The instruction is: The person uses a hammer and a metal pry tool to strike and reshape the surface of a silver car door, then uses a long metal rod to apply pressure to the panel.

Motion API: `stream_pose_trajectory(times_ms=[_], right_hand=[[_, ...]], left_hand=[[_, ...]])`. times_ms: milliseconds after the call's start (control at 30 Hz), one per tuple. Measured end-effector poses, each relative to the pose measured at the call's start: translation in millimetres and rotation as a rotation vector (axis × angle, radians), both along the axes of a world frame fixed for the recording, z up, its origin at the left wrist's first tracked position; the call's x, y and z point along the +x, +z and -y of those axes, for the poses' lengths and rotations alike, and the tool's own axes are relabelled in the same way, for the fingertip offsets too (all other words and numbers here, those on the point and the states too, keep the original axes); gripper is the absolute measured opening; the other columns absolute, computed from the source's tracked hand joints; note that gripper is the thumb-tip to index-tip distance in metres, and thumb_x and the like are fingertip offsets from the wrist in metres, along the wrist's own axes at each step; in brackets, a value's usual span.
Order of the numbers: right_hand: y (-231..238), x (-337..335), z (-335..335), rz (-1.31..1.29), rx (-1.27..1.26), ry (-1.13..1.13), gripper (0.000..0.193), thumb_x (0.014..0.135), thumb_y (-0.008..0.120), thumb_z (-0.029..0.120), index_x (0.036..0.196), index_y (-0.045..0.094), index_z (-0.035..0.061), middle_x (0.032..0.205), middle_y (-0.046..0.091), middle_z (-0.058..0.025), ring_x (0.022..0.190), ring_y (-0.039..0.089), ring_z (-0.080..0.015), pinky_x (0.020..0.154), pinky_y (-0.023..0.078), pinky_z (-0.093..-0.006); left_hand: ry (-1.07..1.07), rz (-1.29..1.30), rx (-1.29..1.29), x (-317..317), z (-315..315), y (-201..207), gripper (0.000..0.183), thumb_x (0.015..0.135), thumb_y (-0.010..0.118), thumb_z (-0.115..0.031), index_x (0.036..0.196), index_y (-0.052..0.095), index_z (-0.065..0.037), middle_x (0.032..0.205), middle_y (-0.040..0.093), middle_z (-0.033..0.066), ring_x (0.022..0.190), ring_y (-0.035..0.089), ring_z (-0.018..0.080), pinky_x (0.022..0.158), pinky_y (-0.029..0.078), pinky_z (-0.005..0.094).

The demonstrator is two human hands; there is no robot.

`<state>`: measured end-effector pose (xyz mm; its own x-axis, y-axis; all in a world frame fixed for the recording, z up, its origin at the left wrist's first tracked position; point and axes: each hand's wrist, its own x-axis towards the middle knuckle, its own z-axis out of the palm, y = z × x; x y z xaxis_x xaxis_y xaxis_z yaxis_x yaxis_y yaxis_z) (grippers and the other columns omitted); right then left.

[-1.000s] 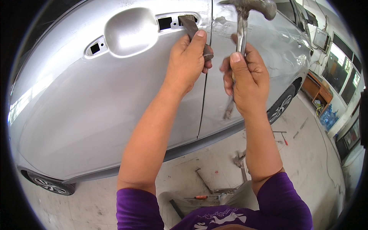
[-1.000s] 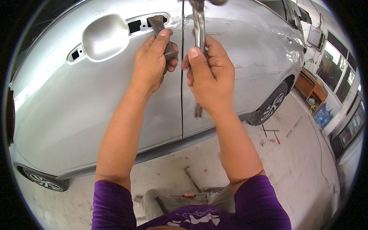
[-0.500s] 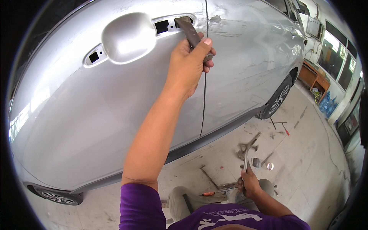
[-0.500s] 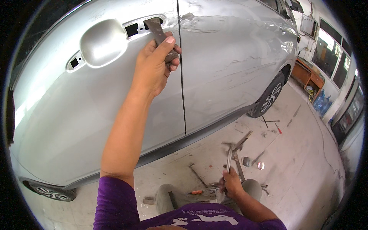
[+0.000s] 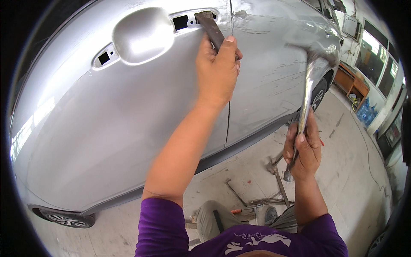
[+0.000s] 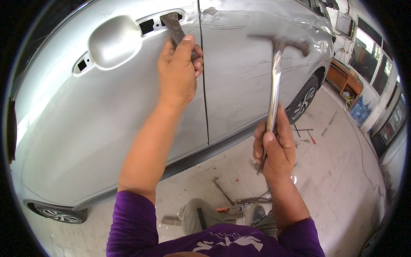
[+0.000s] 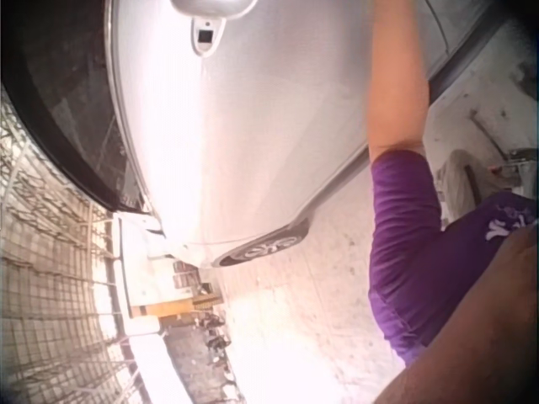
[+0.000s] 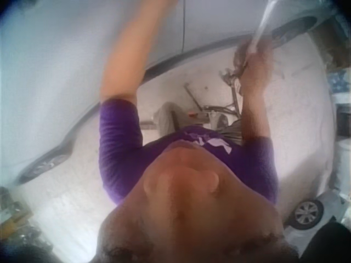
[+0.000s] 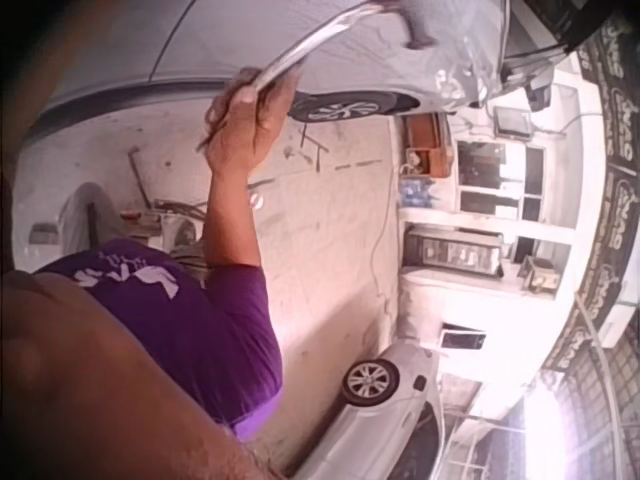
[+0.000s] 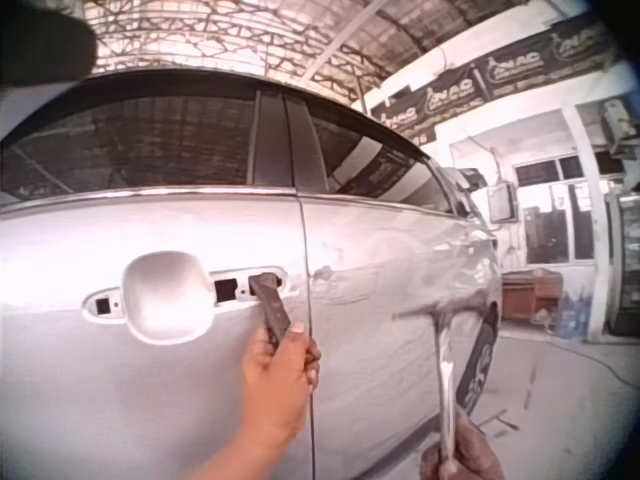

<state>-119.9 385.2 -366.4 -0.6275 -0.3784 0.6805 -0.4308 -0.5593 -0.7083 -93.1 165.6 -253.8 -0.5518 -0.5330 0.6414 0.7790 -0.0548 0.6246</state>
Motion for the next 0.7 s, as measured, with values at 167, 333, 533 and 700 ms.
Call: stream_pose_trajectory(times_ms=[167,333,533,700], right_hand=[[48.6,22.5,24.4,-0.233,0.04,-0.177,0.051,0.1,0.046,0.013,0.148,0.034,0.0013,0.088,0.063,-0.0114,0.049,0.046,-0.0042,0.048,0.043,-0.0198],[70.4,17.7,48.7,-0.301,0.025,-0.25,0.044,0.098,0.048,0.004,0.141,0.045,-0.0003,0.095,0.065,-0.0097,0.069,0.055,-0.0057,0.064,0.046,-0.0205],[87.2,11.1,82.0,-0.289,0.04,-0.356,0.036,0.095,0.053,0.003,0.131,0.059,0.0018,0.096,0.067,-0.006,0.077,0.059,-0.0074,0.066,0.048,-0.0231],[85.0,-0.8,100.7,-0.427,0.065,-0.502,0.036,0.096,0.054,0.005,0.132,0.059,0.0043,0.086,0.066,-0.0038,0.072,0.058,-0.0068,0.064,0.047,-0.0211]], left_hand=[[0.056,-0.053,0.021,-2.1,-0.6,-2.1,0.013,0.095,0.053,-0.016,0.098,0.049,-0.004,0.071,0.053,0.0044,0.052,0.044,0.0066,0.045,0.034,0.0225],[0.08,0.011,0.023,3.3,-8.6,2.9,0.011,0.095,0.051,-0.017,0.093,0.047,-0.006,0.072,0.051,0.0053,0.049,0.04,0.0074,0.041,0.03,0.0228],[0.106,0.004,0.006,-1.0,-5.5,2.1,0.011,0.094,0.052,-0.017,0.093,0.047,-0.007,0.072,0.052,0.0052,0.05,0.04,0.0085,0.043,0.031,0.0235],[0.118,0.034,-0.03,1.1,-2.7,-0.1,0.01,0.094,0.052,-0.018,0.093,0.047,-0.008,0.073,0.052,0.0048,0.051,0.041,0.0084,0.044,0.032,0.0235]])
